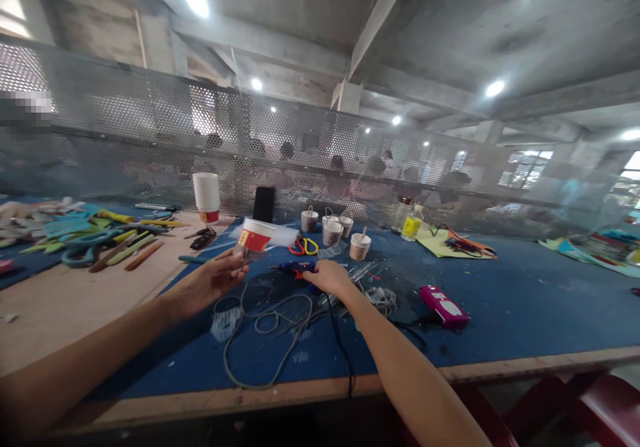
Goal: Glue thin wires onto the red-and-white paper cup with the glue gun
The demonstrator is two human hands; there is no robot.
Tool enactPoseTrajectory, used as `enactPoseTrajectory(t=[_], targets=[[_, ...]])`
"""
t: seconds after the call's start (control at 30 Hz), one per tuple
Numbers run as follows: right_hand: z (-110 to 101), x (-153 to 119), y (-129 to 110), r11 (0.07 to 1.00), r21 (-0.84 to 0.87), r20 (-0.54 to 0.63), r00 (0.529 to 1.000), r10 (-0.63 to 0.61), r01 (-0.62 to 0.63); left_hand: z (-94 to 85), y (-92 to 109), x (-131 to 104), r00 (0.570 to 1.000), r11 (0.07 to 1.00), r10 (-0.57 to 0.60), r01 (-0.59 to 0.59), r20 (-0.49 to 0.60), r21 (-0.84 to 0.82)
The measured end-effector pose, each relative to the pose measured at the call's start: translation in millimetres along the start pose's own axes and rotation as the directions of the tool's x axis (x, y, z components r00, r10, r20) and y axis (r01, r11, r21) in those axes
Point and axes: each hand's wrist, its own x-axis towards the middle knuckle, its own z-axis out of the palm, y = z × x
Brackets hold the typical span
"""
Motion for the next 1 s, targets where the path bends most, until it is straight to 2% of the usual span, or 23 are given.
enactPoseTrajectory(t=[0.13,0.27,0.33,0.43,0.5,0.57,0.83,1.0], targets=[[-9,1,3,0.98,0.196,-0.055,0.997,0.046,-0.034,-0.6,2,1,0.999,1.0,0.021,-0.021,-0.033,-0.003],[-20,-2,-5,0.894,0.447,-0.126,0.989,0.074,-0.01,-2.6,2,3,0.999,0.999,0.04,-0.04,-0.031,-0.01],[-23,-8,-14,0.755,0.653,-0.148,0.988,0.049,0.06,-3.2,2,3,0.999,0.999,0.037,-0.038,-0.034,-0.019],[-24,-20,-28,0.451,0.877,-0.166,0.985,-0.038,0.165,-4.4,2,3,0.999,0.999,0.029,-0.03,-0.034,-0.039],[-23,-27,-35,0.378,0.904,-0.167,0.979,-0.114,0.198,-5.4,2,3,1.0,0.998,0.022,-0.022,-0.013,-0.051],[-20,-32,-40,0.383,0.895,-0.176,0.97,-0.166,0.228,-6.3,3,3,1.0,0.998,0.007,-0.006,0.011,-0.056],[-12,-45,-51,0.569,0.754,-0.235,0.944,-0.231,0.327,-7.0,4,3,0.993,0.995,-0.065,0.073,0.1,-0.073],[-6,-51,-55,0.649,0.699,-0.181,0.953,-0.245,0.3,-11.9,1,5,0.994,0.997,-0.047,0.053,0.095,-0.064]])
